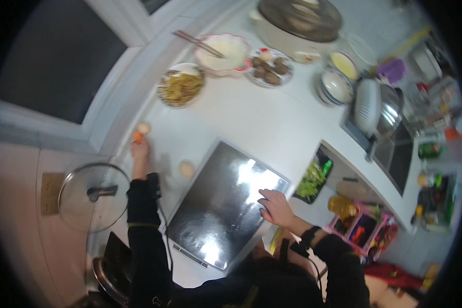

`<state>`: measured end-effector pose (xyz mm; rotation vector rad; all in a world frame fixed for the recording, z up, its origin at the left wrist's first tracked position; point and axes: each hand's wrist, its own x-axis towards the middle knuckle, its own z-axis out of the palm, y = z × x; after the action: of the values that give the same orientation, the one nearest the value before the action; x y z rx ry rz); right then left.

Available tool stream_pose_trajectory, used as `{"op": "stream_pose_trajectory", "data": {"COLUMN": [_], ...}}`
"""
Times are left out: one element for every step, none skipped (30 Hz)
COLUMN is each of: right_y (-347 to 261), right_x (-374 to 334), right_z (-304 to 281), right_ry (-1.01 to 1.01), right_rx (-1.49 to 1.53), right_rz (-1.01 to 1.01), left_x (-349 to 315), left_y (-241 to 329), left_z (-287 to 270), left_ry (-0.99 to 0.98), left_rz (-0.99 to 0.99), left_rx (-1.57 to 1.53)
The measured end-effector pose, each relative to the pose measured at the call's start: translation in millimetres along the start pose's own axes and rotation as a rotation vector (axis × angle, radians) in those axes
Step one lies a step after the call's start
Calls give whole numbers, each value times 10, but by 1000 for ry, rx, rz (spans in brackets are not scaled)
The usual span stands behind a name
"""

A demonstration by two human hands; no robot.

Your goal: The person rinses a pot, pours water into it, and then retrieves a carrot. They peel the carrot over the sink, wash it, and grate it into a bowl using a handheld grater.

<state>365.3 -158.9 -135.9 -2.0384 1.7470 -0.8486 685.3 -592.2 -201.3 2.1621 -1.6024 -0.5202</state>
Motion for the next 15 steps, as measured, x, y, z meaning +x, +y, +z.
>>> {"op": "stream_pose_trajectory", "data": {"right_y": [10, 25, 35, 27, 30, 14, 22, 33, 62, 114, 180, 289, 416, 553, 684], "right_x": [-21, -25, -36, -39, -33, -37, -33, -46, -61, -100, -179, -289, -472, -654, -872], "right_z": [-15, -23, -38, -35, -40, -42, -61, -98, -152, -242, -380, -571, -820, -1073, -1342], "right_ry": [-37, -51, -76, -91, -133, -105, -88, -53, -16, -4, 12, 82, 132, 265, 436], "right_rx": [-16, 6, 35, 36, 33, 50, 62, 95, 134, 150, 159, 76, -11, -65, -109], "right_rz": [6, 18, 32, 41, 64, 53, 41, 12, -35, -21, -3, -7, 29, 100, 148], "left_x": [-3, -75, -281, -533, -832, -1156, -1510, -1896, -2217, -2567, -2889, -3260, -3518, -3848, -4131], "left_y": [-9, 66, 101, 228, 410, 602, 799, 979, 1189, 1430, 1617, 1780, 1948, 2101, 2256], "left_z": [-85, -132, -299, -382, -451, -538, -601, -647, -658, -580, -557, -501, -443, -341, -236], "left_ry": [-161, -243, -471, -467, -518, -562, -668, -734, -851, -874, -964, -1011, -1141, -1162, -1282], "left_rz": [50, -62, 42, 172, 207, 257, 292, 292, 262, 280, 286, 227, 352, 367, 365], "left_rx": [-88, -258, -550, -628, -625, -624, -666, -695, -670, -681, -636, -758, -730, -760, -816]}}
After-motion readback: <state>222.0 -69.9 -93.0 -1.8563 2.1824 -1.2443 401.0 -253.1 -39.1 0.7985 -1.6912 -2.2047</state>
